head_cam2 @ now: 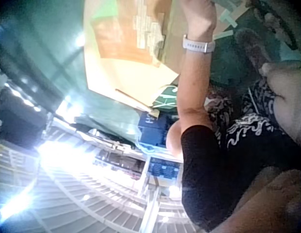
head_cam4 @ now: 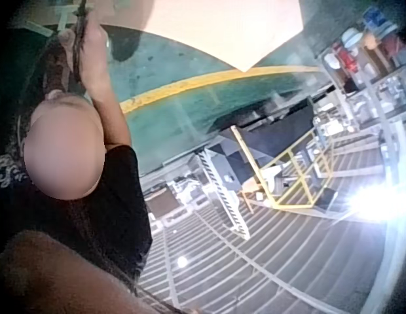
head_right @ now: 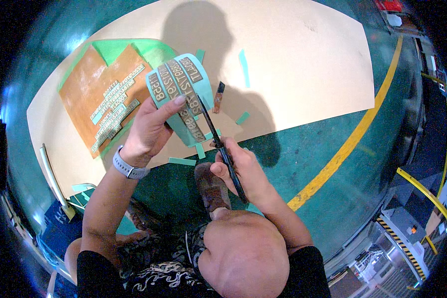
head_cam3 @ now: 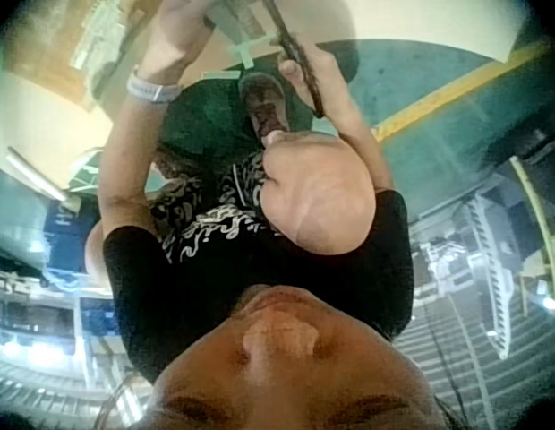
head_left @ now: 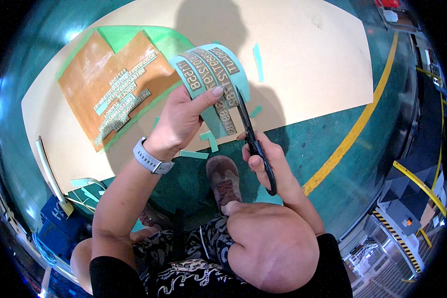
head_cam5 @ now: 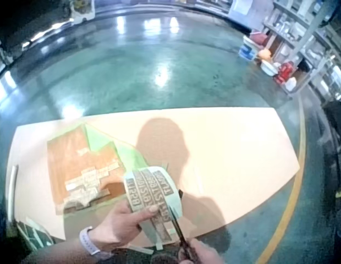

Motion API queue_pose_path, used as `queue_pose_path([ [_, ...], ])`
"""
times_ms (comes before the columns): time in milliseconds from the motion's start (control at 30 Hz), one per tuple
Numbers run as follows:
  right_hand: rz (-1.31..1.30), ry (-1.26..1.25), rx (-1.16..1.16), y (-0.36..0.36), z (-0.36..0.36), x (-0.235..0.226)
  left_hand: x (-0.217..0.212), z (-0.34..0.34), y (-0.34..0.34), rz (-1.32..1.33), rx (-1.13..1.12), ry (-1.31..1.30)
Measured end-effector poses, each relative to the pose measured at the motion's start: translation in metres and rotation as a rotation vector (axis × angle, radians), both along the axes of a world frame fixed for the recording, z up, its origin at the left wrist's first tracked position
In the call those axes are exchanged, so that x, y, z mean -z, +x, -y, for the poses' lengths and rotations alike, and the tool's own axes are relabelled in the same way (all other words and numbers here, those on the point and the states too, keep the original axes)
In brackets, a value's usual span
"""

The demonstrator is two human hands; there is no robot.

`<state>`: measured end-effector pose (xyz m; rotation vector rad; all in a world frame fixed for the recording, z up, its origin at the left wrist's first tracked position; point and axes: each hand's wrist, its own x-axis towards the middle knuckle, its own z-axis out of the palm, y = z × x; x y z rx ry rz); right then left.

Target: The person cuts out several individual stickers from a larger sheet of green printed material using a pair of scissors.

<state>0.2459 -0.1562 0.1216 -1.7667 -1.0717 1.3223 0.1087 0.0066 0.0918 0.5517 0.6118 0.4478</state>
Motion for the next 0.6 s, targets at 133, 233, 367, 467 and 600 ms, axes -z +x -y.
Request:
queue_pose_path([
  [133, 0.016, 0.028, 0.003, -0.0008, -0.0008, -0.0008, -0.0002, 0.0002, -0.0008, 0.010, -0.003, -0.003],
  [233, 0.035, 0.055, 0.000, -0.0011, -0.0001, 0.0002, 0.0014, 0.0007, -0.0014, 0.004, -0.004, -0.005],
  [367, 0.052, 0.060, 0.001, -0.0015, -0.0013, -0.0018, 0.0018, -0.0001, -0.0026, 0.005, 0.005, 0.015],
  [467, 0.074, 0.072, -0.006, -0.0005, -0.0005, -0.0017, -0.0025, 0.0004, -0.0009, 0.022, -0.006, -0.001],
  [600, 0.043, 0.042, 0.018, -0.0019, -0.0008, -0.0026, -0.0033, 0.0007, -0.0005, 0.020, -0.017, -0.004],
])
